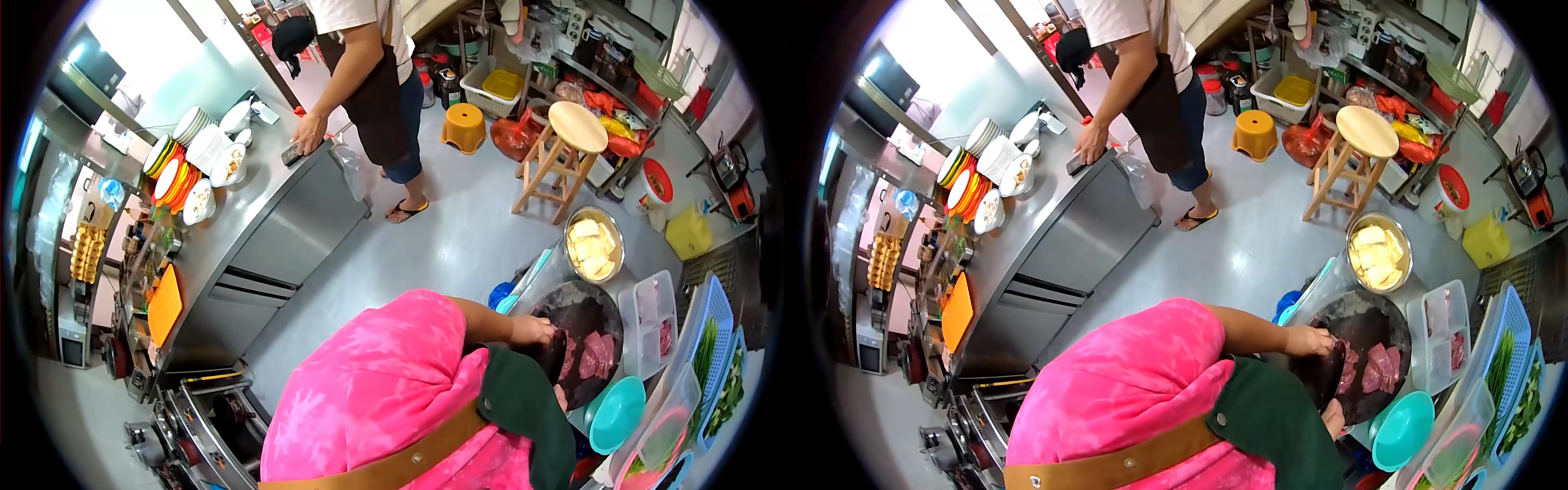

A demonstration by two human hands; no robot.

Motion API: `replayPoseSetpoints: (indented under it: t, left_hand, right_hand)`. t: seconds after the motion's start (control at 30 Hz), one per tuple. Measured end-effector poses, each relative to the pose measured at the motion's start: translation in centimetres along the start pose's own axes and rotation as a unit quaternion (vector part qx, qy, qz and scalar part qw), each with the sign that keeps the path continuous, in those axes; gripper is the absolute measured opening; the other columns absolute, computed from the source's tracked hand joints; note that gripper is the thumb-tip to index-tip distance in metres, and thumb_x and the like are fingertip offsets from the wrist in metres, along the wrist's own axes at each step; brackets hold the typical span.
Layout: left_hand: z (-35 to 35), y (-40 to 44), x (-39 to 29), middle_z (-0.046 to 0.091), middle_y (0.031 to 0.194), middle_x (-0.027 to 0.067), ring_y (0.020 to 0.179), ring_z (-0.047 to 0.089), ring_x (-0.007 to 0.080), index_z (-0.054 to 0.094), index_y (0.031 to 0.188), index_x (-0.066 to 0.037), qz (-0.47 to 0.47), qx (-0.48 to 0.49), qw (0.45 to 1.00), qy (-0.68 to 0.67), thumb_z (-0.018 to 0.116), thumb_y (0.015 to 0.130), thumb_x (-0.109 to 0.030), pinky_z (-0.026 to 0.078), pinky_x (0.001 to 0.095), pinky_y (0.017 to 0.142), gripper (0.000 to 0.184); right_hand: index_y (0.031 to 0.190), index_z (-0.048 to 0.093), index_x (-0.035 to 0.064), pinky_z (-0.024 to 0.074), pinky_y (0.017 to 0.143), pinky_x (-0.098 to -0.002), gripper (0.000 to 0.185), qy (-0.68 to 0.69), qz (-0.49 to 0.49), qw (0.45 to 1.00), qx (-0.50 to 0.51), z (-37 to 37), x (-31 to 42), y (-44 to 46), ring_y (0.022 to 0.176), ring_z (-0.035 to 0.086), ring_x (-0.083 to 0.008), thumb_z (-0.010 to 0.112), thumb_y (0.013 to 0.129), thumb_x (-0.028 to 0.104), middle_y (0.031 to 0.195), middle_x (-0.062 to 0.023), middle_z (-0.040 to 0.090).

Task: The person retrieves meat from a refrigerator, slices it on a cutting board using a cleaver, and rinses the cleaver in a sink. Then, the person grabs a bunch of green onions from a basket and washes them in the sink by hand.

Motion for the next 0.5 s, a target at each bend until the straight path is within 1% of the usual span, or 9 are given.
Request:
replayPoseSetpoints:
  t: [0.1, 0.13, 0.17, 0.23, 0.3, 0.37, 0.4, 0.47, 0.5]
  left_hand:
    - [0.6, 0.2, 0.2, 0.052, 0.092, 0.0033, 0.093, 0.047, 0.0252, 0.06, 0.085, -0.013, -0.01, 0.033, 0.999, 0.016, 0.051, 0.073, -0.012, 0.043, 0.0325, 0.079, 0.014]
    - [0.8, 0.2, 0.3, 0.052, 0.091, 0.0033, 0.092, 0.047, 0.0248, 0.059, 0.084, -0.012, -0.01, 0.032, 0.999, 0.027, 0.05, 0.073, -0.012, 0.043, 0.0329, 0.078, 0.014]
    - [0.8, 0.3, 0.4, 0.052, 0.091, 0.0032, 0.092, 0.047, 0.0245, 0.058, 0.084, -0.012, -0.011, 0.031, 0.999, 0.038, 0.05, 0.073, -0.012, 0.043, 0.0332, 0.077, 0.014]
    - [0.3, 0.5, 0.3, 0.052, 0.088, 0.0043, 0.09, 0.048, 0.0248, 0.058, 0.082, -0.011, -0.019, 0.036, 0.999, 0.024, 0.051, 0.071, -0.012, 0.043, 0.0338, 0.076, 0.013]
    - [0.9, 0.6, 0.7, 0.052, 0.085, 0.0054, 0.088, 0.049, 0.0254, 0.059, 0.08, -0.009, -0.016, 0.045, 0.997, 0.061, 0.052, 0.07, -0.013, 0.043, 0.0344, 0.075, 0.012]
    - [1.5, 0.6, 1.3, 0.052, 0.084, 0.0057, 0.087, 0.049, 0.0255, 0.059, 0.079, -0.008, -0.008, 0.065, 0.995, 0.074, 0.052, 0.071, -0.013, 0.043, 0.0346, 0.074, 0.012]
    - [1.7, 0.7, 1.4, 0.052, 0.083, 0.0061, 0.086, 0.049, 0.0257, 0.059, 0.078, -0.008, -0.006, 0.082, 0.993, 0.091, 0.052, 0.071, -0.013, 0.043, 0.0348, 0.074, 0.012]
    - [1.3, 0.4, 0.6, 0.053, 0.082, 0.0062, 0.085, 0.05, 0.0254, 0.059, 0.075, -0.008, -0.001, 0.049, 0.996, 0.069, 0.052, 0.07, -0.013, 0.043, 0.0345, 0.073, 0.011]
    - [0.5, 0.3, 0.5, 0.054, 0.082, 0.0063, 0.083, 0.051, 0.025, 0.06, 0.072, -0.008, 0.004, 0.014, 0.999, 0.052, 0.052, 0.069, -0.013, 0.043, 0.0343, 0.073, 0.01]
  right_hand:
    - [0.077, 0.05, -0.0064, 0.0364, 0.053, -0.0385, 0.037, -0.002, -0.042, 0.999, 0.002, 0.7, -0.4, 0.9, 0.052, 0.035, -0.0271, 0.037, 0.093, 0.024, 0.061, -0.0219, 0.044]
    - [0.079, 0.052, -0.0058, 0.0381, 0.056, -0.0413, 0.035, -0.086, -0.052, 0.994, 0.049, 0.8, -0.9, 1.6, 0.055, 0.042, -0.0367, 0.037, 0.092, 0.023, 0.066, -0.0257, 0.049]
    - [0.079, 0.052, -0.0058, 0.0381, 0.056, -0.0413, 0.035, -0.084, -0.054, 0.994, 0.048, 0.8, -0.2, 1.8, 0.055, 0.042, -0.0367, 0.037, 0.092, 0.023, 0.066, -0.0257, 0.049]
    - [0.082, 0.055, -0.0048, 0.04, 0.059, -0.0443, 0.035, -0.128, -0.1, 0.986, 0.03, 0.9, 2.2, 2.7, 0.065, 0.049, -0.044, 0.037, 0.092, 0.024, 0.071, -0.0278, 0.052]
    - [0.084, 0.056, -0.0049, 0.0411, 0.061, -0.0466, 0.036, -0.128, -0.094, 0.987, 0.022, 2.2, 3.2, 4.8, 0.075, 0.052, -0.0457, 0.037, 0.091, 0.025, 0.077, -0.028, 0.055]
    - [0.082, 0.056, -0.0058, 0.0422, 0.055, -0.0437, 0.04, -0.15, -0.162, 0.975, -0.026, 3.8, 3.2, 8.1, 0.062, 0.054, -0.0407, 0.037, 0.092, 0.028, 0.067, -0.0235, 0.056]
    - [0.082, 0.056, -0.0058, 0.0422, 0.055, -0.0437, 0.04, -0.15, -0.161, 0.975, -0.027, 3.6, 5.0, 8.6, 0.062, 0.054, -0.0407, 0.037, 0.092, 0.028, 0.067, -0.0235, 0.056]
    - [0.079, 0.055, -0.0063, 0.0407, 0.047, -0.0389, 0.042, -0.054, -0.004, 0.997, 0.061, 3.3, 7.3, 8.1, 0.049, 0.052, -0.0314, 0.038, 0.092, 0.03, 0.056, -0.0176, 0.053]
    - [0.079, 0.055, -0.0063, 0.0407, 0.047, -0.0389, 0.042, -0.054, -0.008, 0.997, 0.058, 2.5, 8.2, 7.1, 0.049, 0.052, -0.0314, 0.038, 0.092, 0.03, 0.056, -0.0176, 0.053]
Point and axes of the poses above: each hand's wrist, its own y-axis towards the middle knuckle, its own z-axis out of the palm, x = y × z, the point moved 6 cm from there along y, towards the middle knuckle
